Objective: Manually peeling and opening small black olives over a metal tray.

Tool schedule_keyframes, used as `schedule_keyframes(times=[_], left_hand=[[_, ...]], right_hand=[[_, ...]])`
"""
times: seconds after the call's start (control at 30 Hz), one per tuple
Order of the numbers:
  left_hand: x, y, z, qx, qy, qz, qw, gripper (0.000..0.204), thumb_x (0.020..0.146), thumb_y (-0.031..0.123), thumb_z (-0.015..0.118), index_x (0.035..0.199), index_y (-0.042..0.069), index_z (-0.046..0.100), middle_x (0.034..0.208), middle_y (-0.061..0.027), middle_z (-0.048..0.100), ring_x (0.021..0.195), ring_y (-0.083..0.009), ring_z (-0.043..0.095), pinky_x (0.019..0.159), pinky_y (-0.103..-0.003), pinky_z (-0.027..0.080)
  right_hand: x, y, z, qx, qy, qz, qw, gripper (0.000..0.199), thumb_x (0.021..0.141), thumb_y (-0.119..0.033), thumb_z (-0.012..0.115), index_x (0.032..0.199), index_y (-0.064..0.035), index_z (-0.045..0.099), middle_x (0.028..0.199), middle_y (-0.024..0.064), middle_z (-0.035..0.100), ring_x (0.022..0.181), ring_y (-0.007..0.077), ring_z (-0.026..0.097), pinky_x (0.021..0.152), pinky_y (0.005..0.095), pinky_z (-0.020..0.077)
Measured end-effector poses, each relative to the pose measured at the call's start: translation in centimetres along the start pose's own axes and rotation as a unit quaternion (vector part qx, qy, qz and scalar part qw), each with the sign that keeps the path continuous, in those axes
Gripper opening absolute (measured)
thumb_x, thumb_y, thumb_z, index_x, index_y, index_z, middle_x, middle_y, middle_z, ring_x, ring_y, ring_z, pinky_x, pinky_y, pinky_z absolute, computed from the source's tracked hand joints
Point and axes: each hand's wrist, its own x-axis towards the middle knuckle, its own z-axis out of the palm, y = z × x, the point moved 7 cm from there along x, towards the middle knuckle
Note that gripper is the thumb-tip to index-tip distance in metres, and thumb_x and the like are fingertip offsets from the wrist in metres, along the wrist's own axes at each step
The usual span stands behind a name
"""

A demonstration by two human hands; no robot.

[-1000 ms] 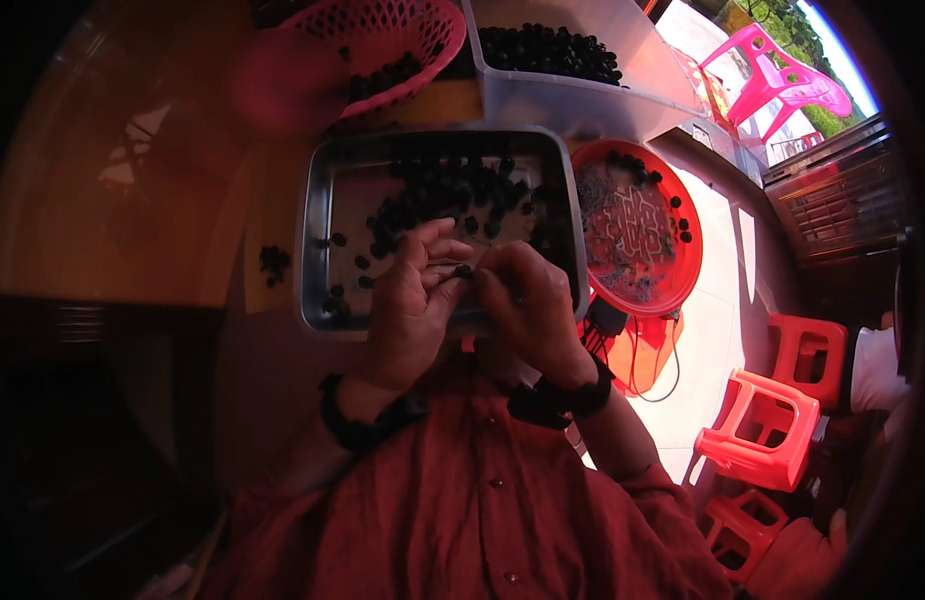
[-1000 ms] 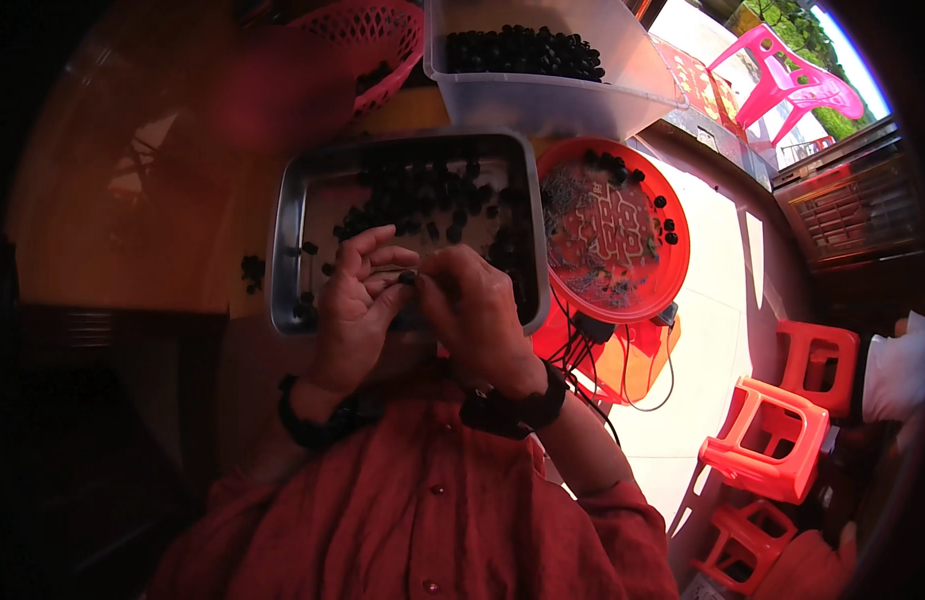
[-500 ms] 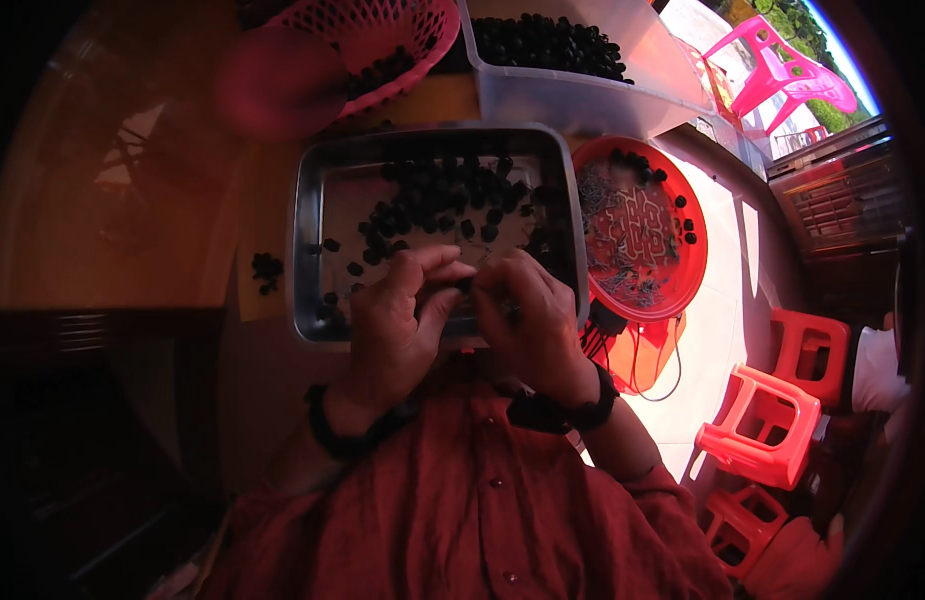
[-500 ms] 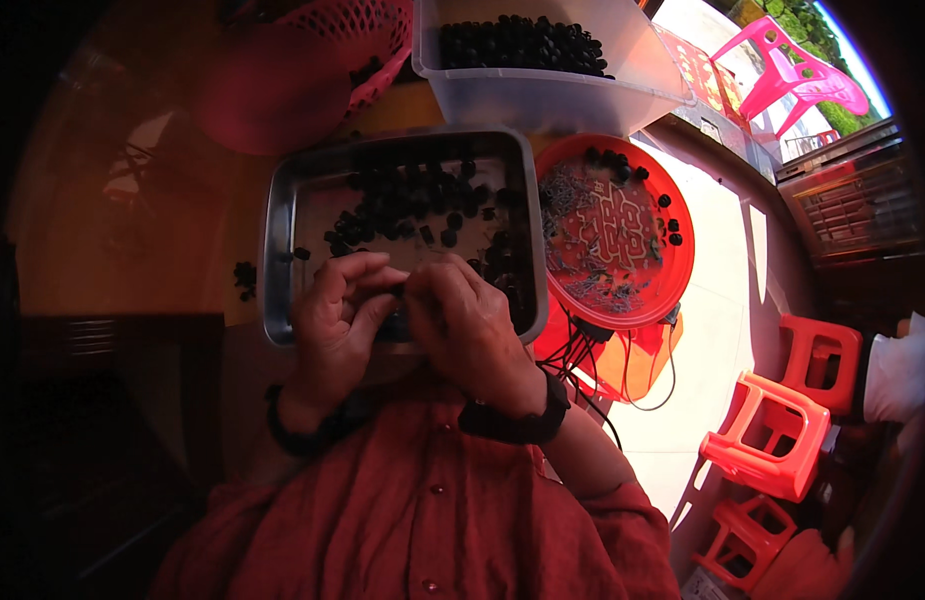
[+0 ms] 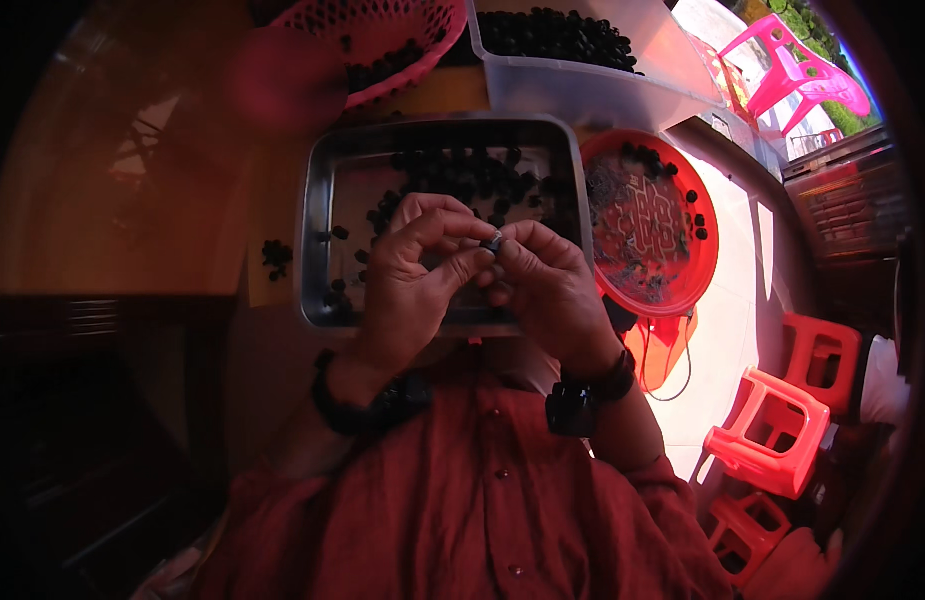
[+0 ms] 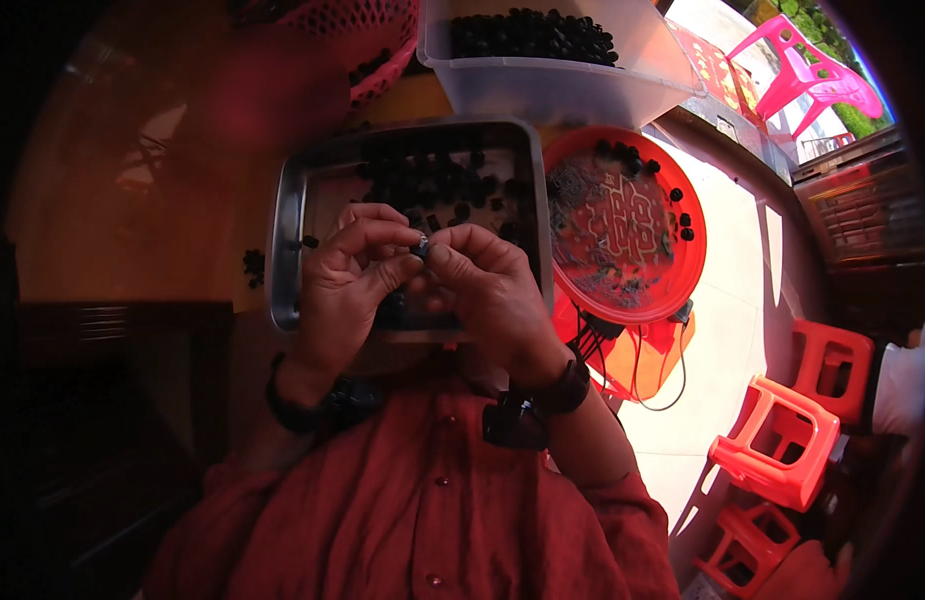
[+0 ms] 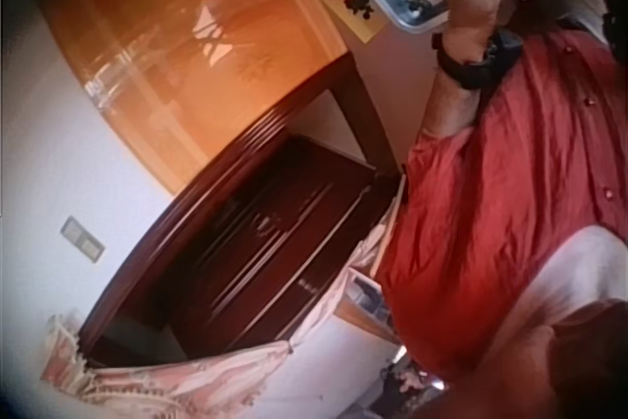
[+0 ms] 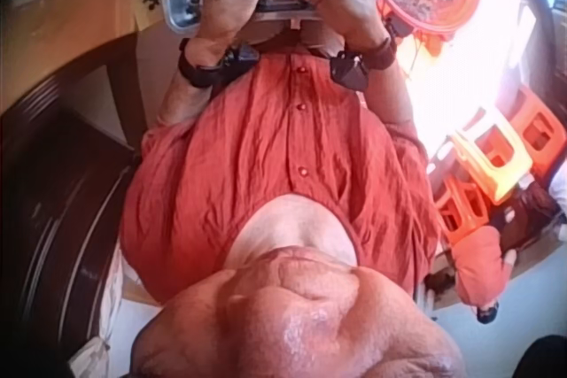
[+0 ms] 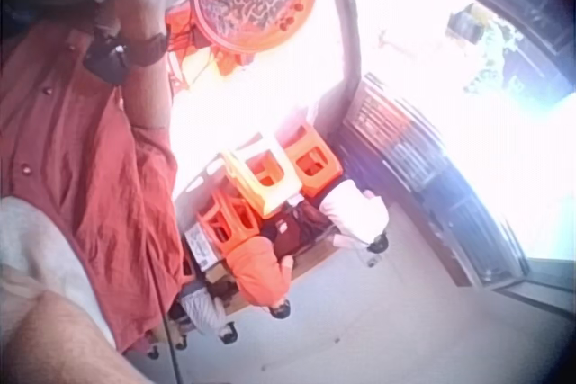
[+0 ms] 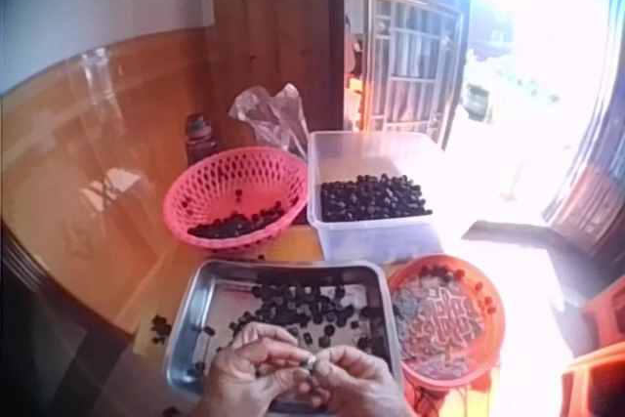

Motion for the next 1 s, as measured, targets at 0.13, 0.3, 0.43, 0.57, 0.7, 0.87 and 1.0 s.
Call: schedule_keyframes(times=[0.13, 0.3, 0.43, 0.57, 0.7, 0.87, 1.0], left_hand=[[0.1, 0.2, 0.8, 0.066, -0.031, 0.003, 0.997, 0.023, 0.080, -0.001, 0.064, 0.101, 0.006, 0.062, 0.099, -0.0011, 0.052, 0.086, -0.0080, 0.055, 0.076, -0.023, 0.046], [-0.3, -0.8, -0.8, 0.319, -0.011, -0.057, 0.946, 0.030, 0.072, 0.003, 0.070, 0.101, 0.005, 0.061, 0.093, -0.0051, 0.053, 0.085, -0.0169, 0.057, 0.072, -0.030, 0.045], [-1.4, -2.3, -0.3, 0.509, -0.072, -0.047, 0.857, 0.029, 0.069, 0.008, 0.068, 0.097, 0.006, 0.059, 0.093, -0.0136, 0.055, 0.087, -0.0333, 0.055, 0.075, -0.040, 0.045], [-1.3, -3.1, -0.1, 0.520, -0.043, -0.004, 0.853, 0.026, 0.071, 0.006, 0.067, 0.095, 0.006, 0.059, 0.088, -0.0114, 0.058, 0.083, -0.0292, 0.059, 0.071, -0.037, 0.047], [-0.4, -3.6, -0.7, 0.116, -0.013, -0.123, 0.985, 0.017, 0.080, 0.001, 0.063, 0.095, 0.004, 0.059, 0.089, -0.0058, 0.062, 0.080, -0.0146, 0.062, 0.069, -0.027, 0.049], [-0.6, -3.9, 0.0, -0.148, -0.054, -0.170, 0.973, 0.018, 0.083, -0.003, 0.059, 0.100, 0.004, 0.057, 0.096, -0.0060, 0.062, 0.087, -0.0118, 0.061, 0.079, -0.024, 0.050], [-0.7, -3.2, -0.3, -0.136, -0.035, -0.124, 0.982, 0.019, 0.085, -0.004, 0.057, 0.102, 0.003, 0.056, 0.099, -0.0060, 0.062, 0.089, -0.0107, 0.060, 0.080, -0.025, 0.050]], right_hand=[[0.0, 0.2, -0.9, 0.077, -0.042, -0.028, 0.996, 0.008, 0.087, -0.009, 0.061, 0.092, -0.0046, 0.056, 0.087, 0.0055, 0.063, 0.070, 0.0089, 0.058, 0.060, 0.0206, 0.0470], [-0.6, -1.7, -2.2, 0.001, 0.051, -0.083, 0.995, 0.010, 0.085, -0.009, 0.063, 0.092, -0.0045, 0.056, 0.087, 0.0072, 0.065, 0.072, 0.0104, 0.060, 0.061, 0.0215, 0.0474], [-1.1, -1.6, -2.2, -0.032, 0.042, -0.086, 0.995, 0.010, 0.086, -0.006, 0.062, 0.094, -0.0033, 0.057, 0.091, 0.0072, 0.065, 0.077, 0.0119, 0.061, 0.068, 0.0237, 0.0496], [-1.6, -1.2, -2.7, -0.047, 0.039, -0.102, 0.993, 0.013, 0.087, -0.004, 0.059, 0.100, -0.0015, 0.058, 0.095, 0.0076, 0.064, 0.084, 0.0132, 0.063, 0.075, 0.0257, 0.0510], [-1.7, -0.7, -2.7, -0.045, 0.038, -0.084, 0.995, 0.019, 0.086, -0.002, 0.059, 0.104, -0.0005, 0.059, 0.094, 0.0065, 0.064, 0.085, 0.0124, 0.063, 0.076, 0.0250, 0.0509], [-1.5, -0.1, -2.3, -0.083, 0.042, -0.096, 0.991, 0.018, 0.084, -0.004, 0.062, 0.102, -0.0004, 0.059, 0.088, 0.0050, 0.065, 0.079, 0.0103, 0.062, 0.072, 0.0235, 0.0504], [-1.5, -0.4, -2.0, -0.128, 0.055, -0.121, 0.983, 0.017, 0.084, -0.005, 0.063, 0.099, -0.0007, 0.060, 0.085, 0.0043, 0.065, 0.074, 0.0087, 0.061, 0.068, 0.0221, 0.0499]])
